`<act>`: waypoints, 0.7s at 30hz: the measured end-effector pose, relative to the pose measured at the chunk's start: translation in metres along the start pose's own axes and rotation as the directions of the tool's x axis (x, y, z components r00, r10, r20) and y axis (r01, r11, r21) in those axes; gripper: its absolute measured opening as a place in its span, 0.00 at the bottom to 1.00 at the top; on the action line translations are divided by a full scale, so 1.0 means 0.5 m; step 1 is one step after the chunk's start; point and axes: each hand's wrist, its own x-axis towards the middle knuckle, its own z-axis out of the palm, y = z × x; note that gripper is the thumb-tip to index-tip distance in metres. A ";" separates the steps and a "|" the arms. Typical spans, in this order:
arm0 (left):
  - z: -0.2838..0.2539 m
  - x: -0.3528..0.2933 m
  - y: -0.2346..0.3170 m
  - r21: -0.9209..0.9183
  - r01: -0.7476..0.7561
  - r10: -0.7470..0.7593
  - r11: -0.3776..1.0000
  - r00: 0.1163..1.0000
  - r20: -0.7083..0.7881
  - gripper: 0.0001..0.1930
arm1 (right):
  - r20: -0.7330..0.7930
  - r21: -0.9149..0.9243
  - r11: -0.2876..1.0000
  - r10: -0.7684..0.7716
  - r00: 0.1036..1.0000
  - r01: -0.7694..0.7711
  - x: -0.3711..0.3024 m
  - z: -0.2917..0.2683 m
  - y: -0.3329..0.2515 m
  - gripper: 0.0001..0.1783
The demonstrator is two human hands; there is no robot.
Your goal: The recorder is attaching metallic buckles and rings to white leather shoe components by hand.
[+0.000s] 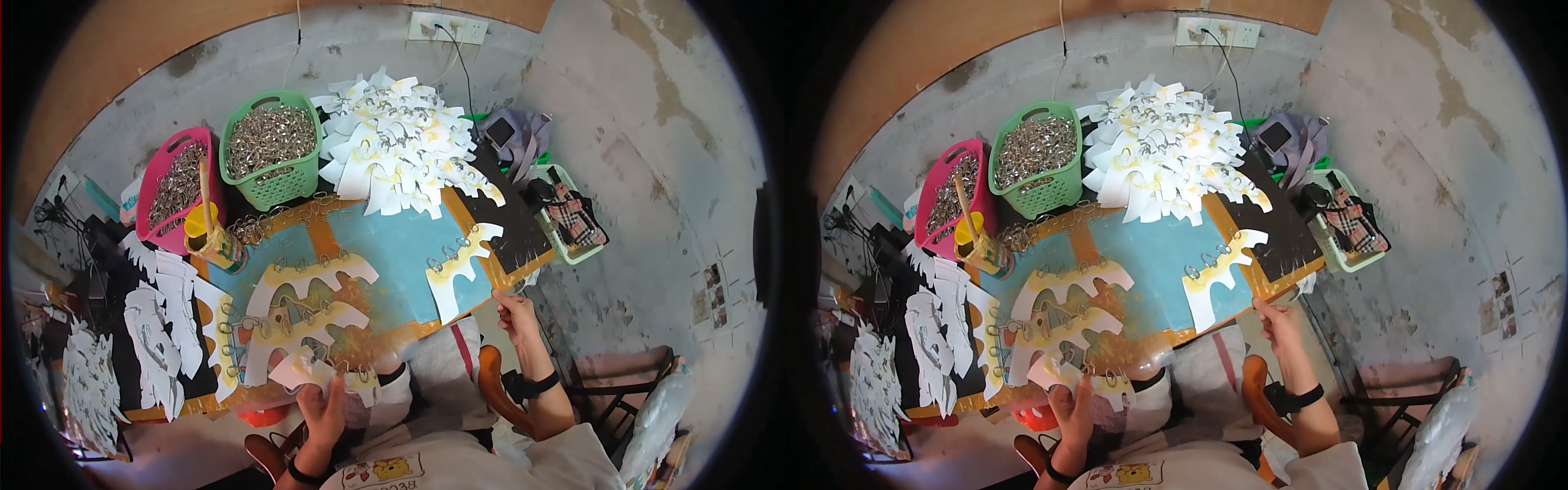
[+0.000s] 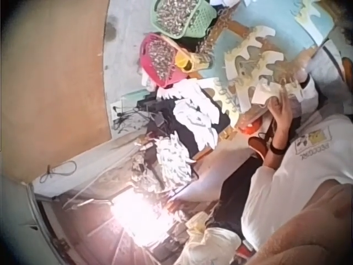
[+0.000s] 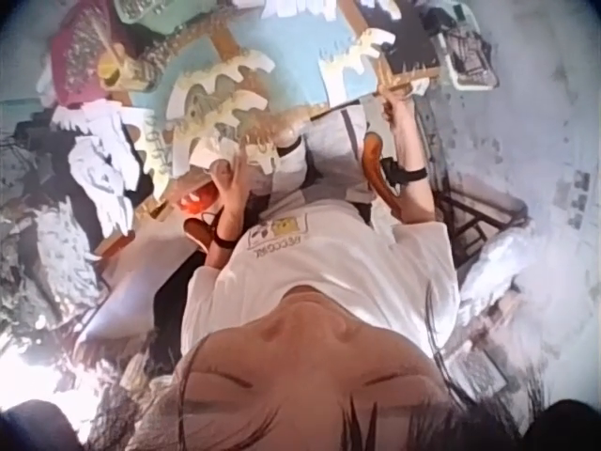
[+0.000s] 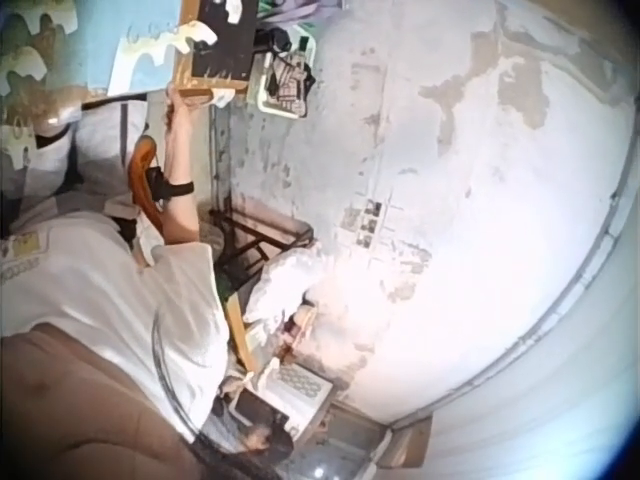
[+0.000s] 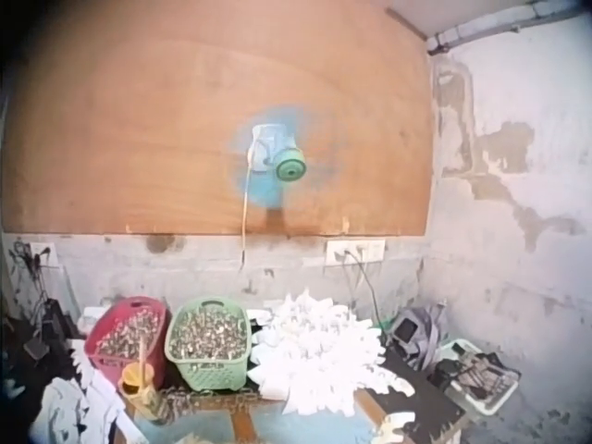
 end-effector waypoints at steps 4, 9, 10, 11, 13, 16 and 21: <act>0.010 0.005 0.006 -0.016 0.027 -0.027 1.000 0.999 0.036 0.14 | 0.023 0.074 0.997 0.010 1.000 -0.011 0.013 -0.001 0.014 0.17; 0.010 0.006 -0.014 0.069 -0.028 0.025 0.997 0.999 0.045 0.16 | -0.038 0.104 0.994 -0.012 0.999 0.016 0.002 0.039 0.011 0.17; 0.009 0.000 -0.018 0.061 -0.002 -0.001 0.998 0.999 0.034 0.17 | -0.061 0.117 0.992 -0.044 0.997 0.051 0.002 0.044 0.013 0.18; 0.013 0.003 -0.019 0.051 0.019 -0.020 0.998 1.000 0.020 0.17 | -0.048 0.122 0.991 -0.054 0.997 0.059 0.009 0.051 0.018 0.18; 0.019 0.002 -0.009 0.055 -0.030 0.029 0.998 0.999 0.014 0.18 | -0.147 0.121 0.990 -0.057 0.988 0.075 0.022 0.065 0.028 0.20; 0.016 -0.003 -0.013 0.074 -0.079 0.079 0.994 0.997 0.007 0.19 | -0.095 0.145 0.981 -0.117 0.989 0.130 0.026 0.083 0.022 0.21; 0.035 0.007 0.008 0.115 -0.094 0.086 0.989 0.994 0.069 0.19 | -0.038 0.202 0.976 -0.072 0.997 0.078 0.056 0.071 0.021 0.24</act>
